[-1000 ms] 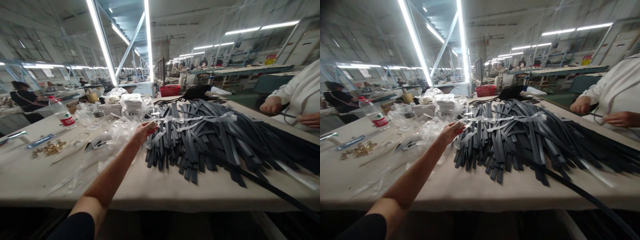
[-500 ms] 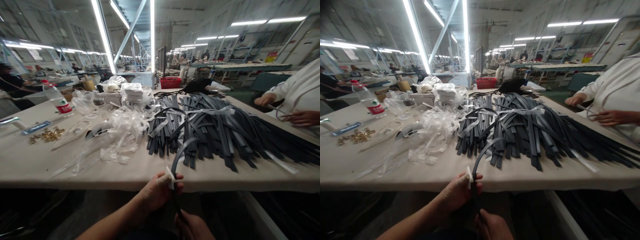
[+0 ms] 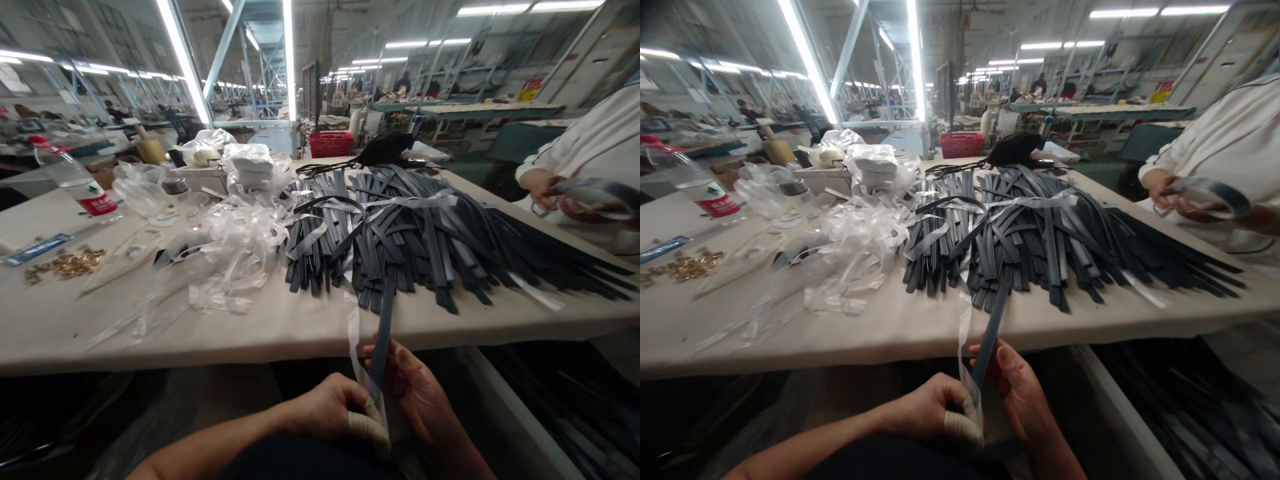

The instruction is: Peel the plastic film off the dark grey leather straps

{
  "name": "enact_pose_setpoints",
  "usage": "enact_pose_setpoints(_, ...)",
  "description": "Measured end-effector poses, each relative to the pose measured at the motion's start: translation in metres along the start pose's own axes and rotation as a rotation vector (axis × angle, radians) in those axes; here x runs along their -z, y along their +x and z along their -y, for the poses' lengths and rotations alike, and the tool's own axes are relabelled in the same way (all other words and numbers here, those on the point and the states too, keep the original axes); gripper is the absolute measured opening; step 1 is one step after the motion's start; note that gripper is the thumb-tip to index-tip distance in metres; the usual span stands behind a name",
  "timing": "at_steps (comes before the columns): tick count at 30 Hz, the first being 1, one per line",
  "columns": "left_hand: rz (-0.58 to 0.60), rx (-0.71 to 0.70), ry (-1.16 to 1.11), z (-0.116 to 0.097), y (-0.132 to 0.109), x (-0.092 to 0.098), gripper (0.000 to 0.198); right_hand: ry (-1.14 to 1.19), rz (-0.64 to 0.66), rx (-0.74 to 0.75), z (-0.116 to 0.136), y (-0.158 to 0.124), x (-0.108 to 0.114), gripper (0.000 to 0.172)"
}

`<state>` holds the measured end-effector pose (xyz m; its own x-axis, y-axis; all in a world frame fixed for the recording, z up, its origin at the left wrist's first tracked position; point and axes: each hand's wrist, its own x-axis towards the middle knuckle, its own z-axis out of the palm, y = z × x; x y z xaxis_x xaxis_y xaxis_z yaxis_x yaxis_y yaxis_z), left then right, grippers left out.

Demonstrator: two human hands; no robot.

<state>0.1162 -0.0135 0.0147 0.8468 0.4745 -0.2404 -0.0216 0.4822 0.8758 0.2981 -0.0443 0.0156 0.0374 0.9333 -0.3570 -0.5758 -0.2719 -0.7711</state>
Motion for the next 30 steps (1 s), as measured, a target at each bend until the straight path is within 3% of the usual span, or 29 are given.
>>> enact_pose_setpoints(4, -0.064, -0.04, 0.004, 0.009, 0.007, 0.006, 0.037, 0.107, -0.098, 0.015, 0.019, 0.011, -0.016, 0.046)
enact_pose_setpoints(8, -0.33, -0.078, -0.044, -0.008, 0.002, 0.011, 0.038, 0.116, -0.258, 0.305, 0.04, 0.008, 0.008, 0.042)
enact_pose_setpoints(10, -0.388, -0.081, -0.035, -0.017, -0.001, 0.011, 0.039, 0.075, -0.21, 0.293, 0.043, 0.003, 0.024, 0.036)
enact_pose_setpoints(13, -0.33, -0.069, -0.041, -0.021, -0.001, 0.01, 0.038, -0.123, -0.069, 0.035, 0.03, -0.004, 0.034, 0.044)
enact_pose_setpoints(16, -0.247, -0.018, -0.046, -0.013, 0.002, 0.005, 0.037, -0.339, 0.041, -0.136, 0.008, -0.003, 0.026, 0.062)
enact_pose_setpoints(22, -0.184, 0.031, -0.027, -0.005, 0.002, -0.001, 0.038, -0.346, 0.256, -0.198, -0.014, 0.014, 0.008, 0.068)
enact_pose_setpoints(27, -0.216, 0.042, -0.08, -0.002, -0.002, 0.001, 0.043, -0.296, 0.231, -0.222, -0.025, 0.015, 0.014, 0.067)
enact_pose_setpoints(30, -0.178, 0.068, -0.091, 0.004, -0.002, 0.003, 0.045, -0.294, 0.174, -0.184, -0.028, 0.01, 0.013, 0.068)
